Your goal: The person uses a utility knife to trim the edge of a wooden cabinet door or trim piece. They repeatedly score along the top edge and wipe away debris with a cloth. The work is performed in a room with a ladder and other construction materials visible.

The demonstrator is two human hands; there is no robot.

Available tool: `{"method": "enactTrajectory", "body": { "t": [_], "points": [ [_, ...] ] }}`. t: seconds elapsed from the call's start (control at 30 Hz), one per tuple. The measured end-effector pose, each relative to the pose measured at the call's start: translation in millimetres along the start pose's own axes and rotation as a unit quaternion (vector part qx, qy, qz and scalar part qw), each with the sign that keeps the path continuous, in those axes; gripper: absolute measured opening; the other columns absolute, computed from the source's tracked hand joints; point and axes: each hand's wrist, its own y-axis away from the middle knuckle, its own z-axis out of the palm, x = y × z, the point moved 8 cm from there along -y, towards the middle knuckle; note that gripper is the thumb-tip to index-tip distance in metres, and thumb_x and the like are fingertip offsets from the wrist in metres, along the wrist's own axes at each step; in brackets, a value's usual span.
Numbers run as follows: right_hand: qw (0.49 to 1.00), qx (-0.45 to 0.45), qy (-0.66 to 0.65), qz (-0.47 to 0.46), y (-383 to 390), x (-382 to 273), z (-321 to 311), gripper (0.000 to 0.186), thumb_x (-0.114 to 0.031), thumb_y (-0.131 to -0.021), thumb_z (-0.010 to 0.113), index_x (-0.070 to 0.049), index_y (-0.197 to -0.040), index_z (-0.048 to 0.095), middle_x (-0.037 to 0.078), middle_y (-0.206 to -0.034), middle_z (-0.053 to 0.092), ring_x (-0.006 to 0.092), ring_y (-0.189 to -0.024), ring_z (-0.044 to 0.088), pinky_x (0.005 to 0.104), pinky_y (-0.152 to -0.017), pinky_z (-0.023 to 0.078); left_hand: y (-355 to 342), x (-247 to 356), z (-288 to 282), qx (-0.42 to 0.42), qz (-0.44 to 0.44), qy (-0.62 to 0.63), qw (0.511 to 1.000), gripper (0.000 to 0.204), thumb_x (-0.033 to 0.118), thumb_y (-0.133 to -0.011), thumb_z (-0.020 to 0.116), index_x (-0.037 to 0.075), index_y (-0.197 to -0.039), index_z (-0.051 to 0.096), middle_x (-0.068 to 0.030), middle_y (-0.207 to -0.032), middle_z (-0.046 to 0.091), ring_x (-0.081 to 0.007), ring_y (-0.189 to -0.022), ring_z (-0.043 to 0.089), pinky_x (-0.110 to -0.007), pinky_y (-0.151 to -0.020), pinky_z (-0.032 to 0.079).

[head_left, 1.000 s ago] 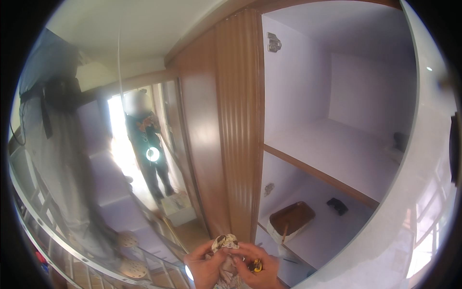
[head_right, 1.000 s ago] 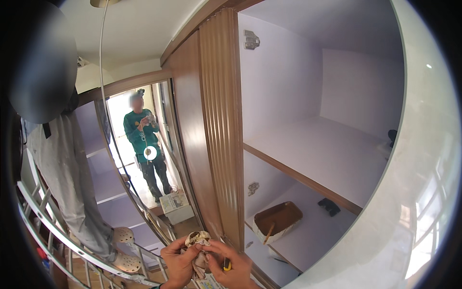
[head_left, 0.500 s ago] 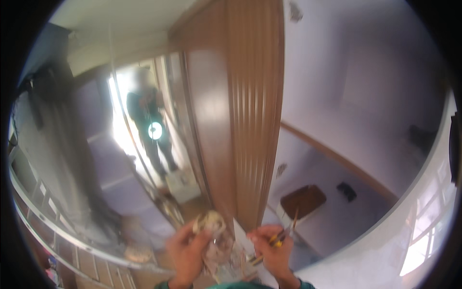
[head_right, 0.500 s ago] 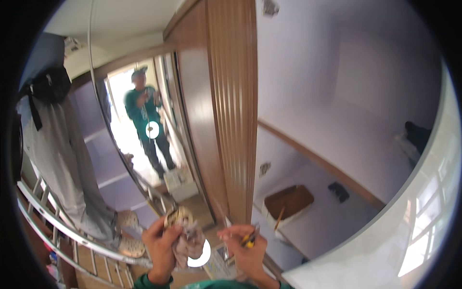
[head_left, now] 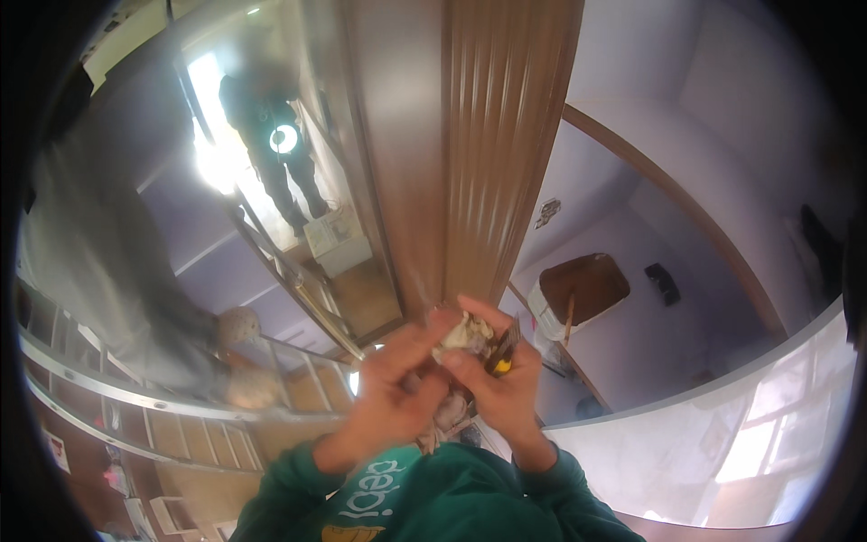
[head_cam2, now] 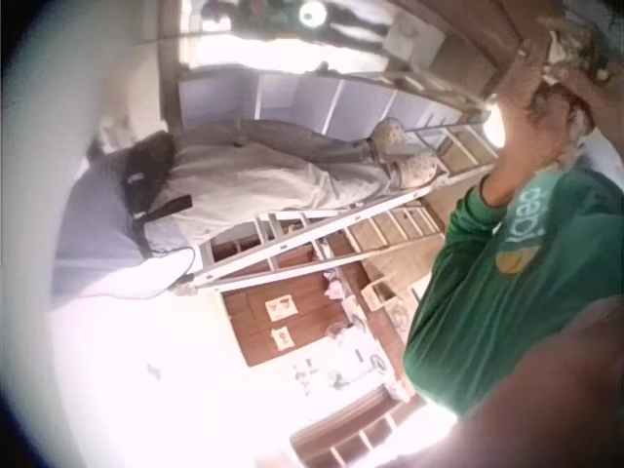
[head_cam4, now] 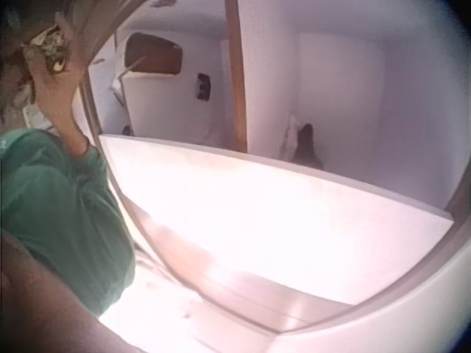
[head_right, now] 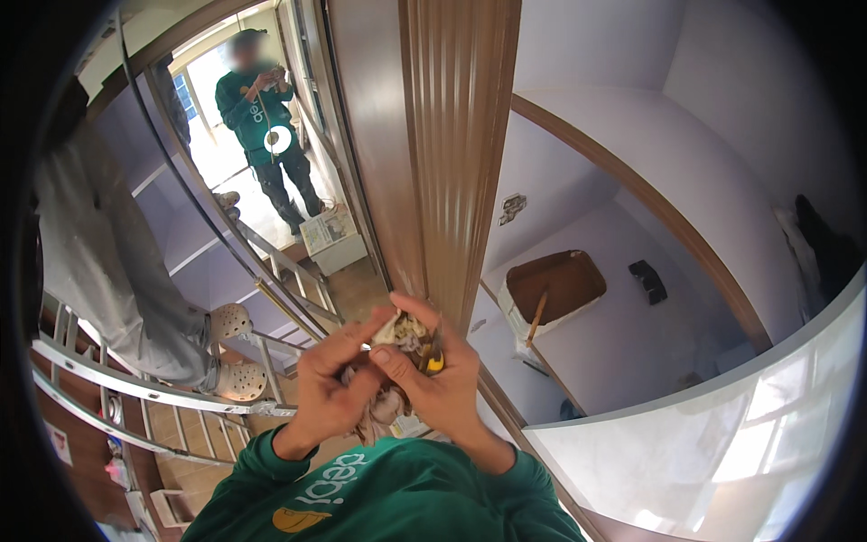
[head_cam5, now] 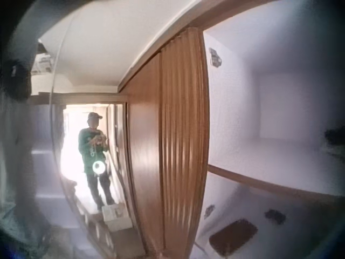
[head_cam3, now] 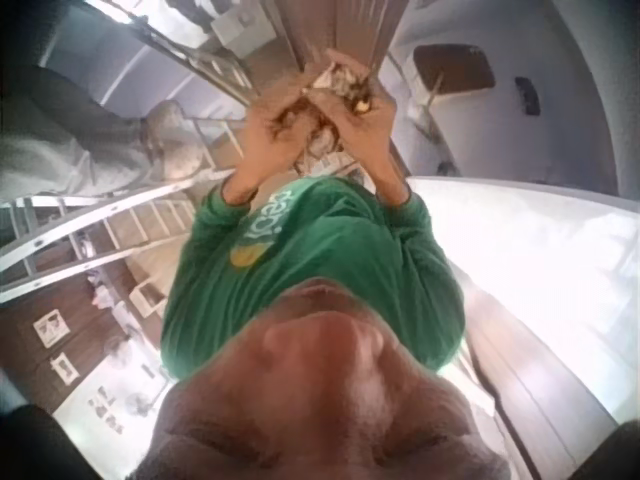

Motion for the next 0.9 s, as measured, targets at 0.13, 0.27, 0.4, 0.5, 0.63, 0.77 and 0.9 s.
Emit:
{"method": "enactTrajectory", "body": {
  "t": [0.13, 0.27, 0.4, 0.5, 0.63, 0.77, 0.9],
  "points": [
    [0.997, 0.071, 0.022, -0.001, 13, 13, -17, 0.032, -0.003, -0.089, 0.073, 0.0, -0.12, 0.063, 0.006, -0.098, 0.07, 0.004, -0.066, 0.057, 0.0197, -0.054, 0.046, 7, -5, 15, -0.094, -0.028, -0.127, 0.987, 0.055, -0.005, -0.081, 0.066, 0.001, -0.135, 0.059, -0.0074, -0.084, 0.063, -0.0113, -0.071, 0.063, -0.026, -0.062, 0.05],
    [0.991, 0.102, -0.054, 0.069, 24, 25, -35, 0.021, -0.001, -0.088, 0.071, 0.0, -0.108, 0.065, 0.007, -0.086, 0.069, 0.006, -0.06, 0.057, 0.0205, -0.049, 0.045, 5, -5, 16, -0.109, -0.028, -0.204, 0.973, 0.054, -0.003, -0.081, 0.071, 0.001, -0.134, 0.06, -0.0074, -0.087, 0.069, -0.0112, -0.076, 0.067, -0.027, -0.064, 0.053],
    [0.975, 0.13, -0.176, 0.05, 15, 24, -67, 0.019, 0.002, -0.085, 0.067, -0.001, -0.104, 0.065, 0.008, -0.08, 0.068, 0.0084, -0.055, 0.058, 0.0222, -0.046, 0.045, -17, 9, -15, 0.025, 0.003, -0.101, 0.995, 0.053, 0.008, -0.081, 0.08, 0.004, -0.132, 0.063, -0.0049, -0.083, 0.071, -0.0078, -0.069, 0.065, -0.025, -0.063, 0.052],
    [0.958, -0.041, -0.281, 0.029, 11, 11, -61, 0.018, 0.003, -0.083, 0.065, 0.0, -0.101, 0.066, 0.01, -0.081, 0.068, 0.009, -0.056, 0.059, 0.0238, -0.044, 0.045, -32, 2, -38, 0.128, -0.056, 0.051, 0.989, 0.047, 0.01, -0.084, 0.079, 0.001, -0.128, 0.065, -0.0042, -0.086, 0.072, -0.0092, -0.075, 0.066, -0.024, -0.068, 0.052],
    [0.949, -0.234, -0.196, 0.075, 30, 3, -30, 0.046, 0.0, -0.082, 0.07, 0.003, -0.127, 0.061, 0.007, -0.083, 0.067, 0.007, -0.06, 0.057, 0.0201, -0.051, 0.042, -56, -21, -35, 0.176, -0.085, 0.232, 0.953, 0.041, 0.03, -0.094, 0.066, -0.005, -0.115, 0.066, -0.0089, -0.086, 0.07, -0.0138, -0.076, 0.065, -0.027, -0.069, 0.051],
    [0.945, -0.219, -0.186, 0.159, 33, 12, -25, 0.076, -0.001, -0.082, 0.072, 0.0, -0.15, 0.039, 0.003, -0.081, 0.065, 0.005, -0.059, 0.053, 0.02, -0.053, 0.04, -48, -57, 1, 0.156, -0.209, 0.318, 0.912, 0.044, 0.033, -0.094, 0.062, -0.003, -0.117, 0.063, -0.0143, -0.101, 0.069, -0.0233, -0.087, 0.068, -0.033, -0.078, 0.055],
    [0.954, -0.222, -0.147, 0.139, 23, 15, -38, 0.083, -0.004, -0.08, 0.073, 0.0, -0.153, 0.034, 0.007, -0.106, 0.065, 0.0103, -0.084, 0.06, 0.0238, -0.073, 0.047, -23, -68, 56, 0.084, -0.295, 0.469, 0.828, 0.047, 0.026, -0.091, 0.06, -0.004, -0.127, 0.056, -0.0194, -0.114, 0.065, -0.0304, -0.103, 0.066, -0.039, -0.092, 0.054]
  ]
}}
